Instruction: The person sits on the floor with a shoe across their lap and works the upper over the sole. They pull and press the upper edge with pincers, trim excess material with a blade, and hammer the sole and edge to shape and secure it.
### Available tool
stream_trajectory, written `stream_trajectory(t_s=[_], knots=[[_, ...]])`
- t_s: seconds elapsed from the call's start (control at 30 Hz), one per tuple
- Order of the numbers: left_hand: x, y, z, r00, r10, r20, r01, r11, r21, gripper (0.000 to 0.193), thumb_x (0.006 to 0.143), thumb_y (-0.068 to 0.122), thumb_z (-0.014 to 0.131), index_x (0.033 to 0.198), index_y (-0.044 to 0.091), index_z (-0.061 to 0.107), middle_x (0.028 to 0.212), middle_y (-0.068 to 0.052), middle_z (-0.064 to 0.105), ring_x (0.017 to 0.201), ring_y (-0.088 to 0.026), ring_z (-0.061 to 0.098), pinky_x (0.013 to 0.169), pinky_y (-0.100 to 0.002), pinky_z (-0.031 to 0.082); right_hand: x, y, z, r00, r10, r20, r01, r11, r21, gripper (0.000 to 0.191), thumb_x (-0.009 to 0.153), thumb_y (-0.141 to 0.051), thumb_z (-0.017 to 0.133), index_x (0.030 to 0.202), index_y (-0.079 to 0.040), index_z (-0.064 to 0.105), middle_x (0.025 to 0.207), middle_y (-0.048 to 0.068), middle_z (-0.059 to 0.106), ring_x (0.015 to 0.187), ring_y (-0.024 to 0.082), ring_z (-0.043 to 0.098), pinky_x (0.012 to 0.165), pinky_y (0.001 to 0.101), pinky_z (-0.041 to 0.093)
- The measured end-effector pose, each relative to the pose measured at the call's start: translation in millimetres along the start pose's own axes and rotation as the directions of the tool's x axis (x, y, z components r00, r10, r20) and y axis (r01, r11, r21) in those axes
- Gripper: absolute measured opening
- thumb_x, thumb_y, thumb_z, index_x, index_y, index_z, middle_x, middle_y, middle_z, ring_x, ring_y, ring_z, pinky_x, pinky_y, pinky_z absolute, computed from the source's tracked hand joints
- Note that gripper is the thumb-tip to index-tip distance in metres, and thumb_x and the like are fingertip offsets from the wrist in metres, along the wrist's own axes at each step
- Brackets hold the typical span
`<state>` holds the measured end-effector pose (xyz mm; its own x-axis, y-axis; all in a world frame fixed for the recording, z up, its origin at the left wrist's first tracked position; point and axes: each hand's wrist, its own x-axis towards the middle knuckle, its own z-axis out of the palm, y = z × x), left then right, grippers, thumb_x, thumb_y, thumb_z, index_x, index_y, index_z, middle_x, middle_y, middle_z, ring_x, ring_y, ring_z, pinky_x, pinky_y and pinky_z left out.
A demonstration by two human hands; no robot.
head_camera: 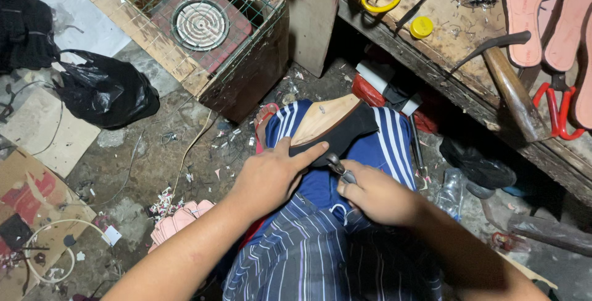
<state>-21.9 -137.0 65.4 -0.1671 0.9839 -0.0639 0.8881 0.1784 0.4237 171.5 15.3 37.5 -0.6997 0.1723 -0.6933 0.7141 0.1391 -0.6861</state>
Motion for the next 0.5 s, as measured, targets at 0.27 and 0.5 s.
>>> stream_trajectory(t_s=[0.27,0.5], knots=[[18,-27,-2,0.985,-0.072,0.160,0.145,0.845,-0.515,0.055,0.088,0.033,0.069,0.142,0.027,0.058,0.091,-0.017,0.075,0.084,-0.034,0.074,0.078,-0.042,0.056,21,6,24,0.777,-0.399,-0.487,0.324,0.917,-0.233,0.035,0.094,-0.027,0.064,0.123,-0.006,0.063,0.103,0.019,0.075,0.099,0.035,0.072,0.082,0.0389,0.056],[17,-21,-5,0.999,-0.028,-0.028,0.022,0.979,-0.202,0.055,0.089,0.033,0.070,0.143,0.030,0.057,0.080,-0.016,0.070,0.077,-0.037,0.068,0.071,-0.048,0.053,5,0,6,0.829,-0.505,-0.240,0.273,0.740,-0.615,0.058,0.084,-0.023,0.070,0.133,0.004,0.053,0.114,0.022,0.065,0.105,0.040,0.060,0.091,0.0461,0.044]])
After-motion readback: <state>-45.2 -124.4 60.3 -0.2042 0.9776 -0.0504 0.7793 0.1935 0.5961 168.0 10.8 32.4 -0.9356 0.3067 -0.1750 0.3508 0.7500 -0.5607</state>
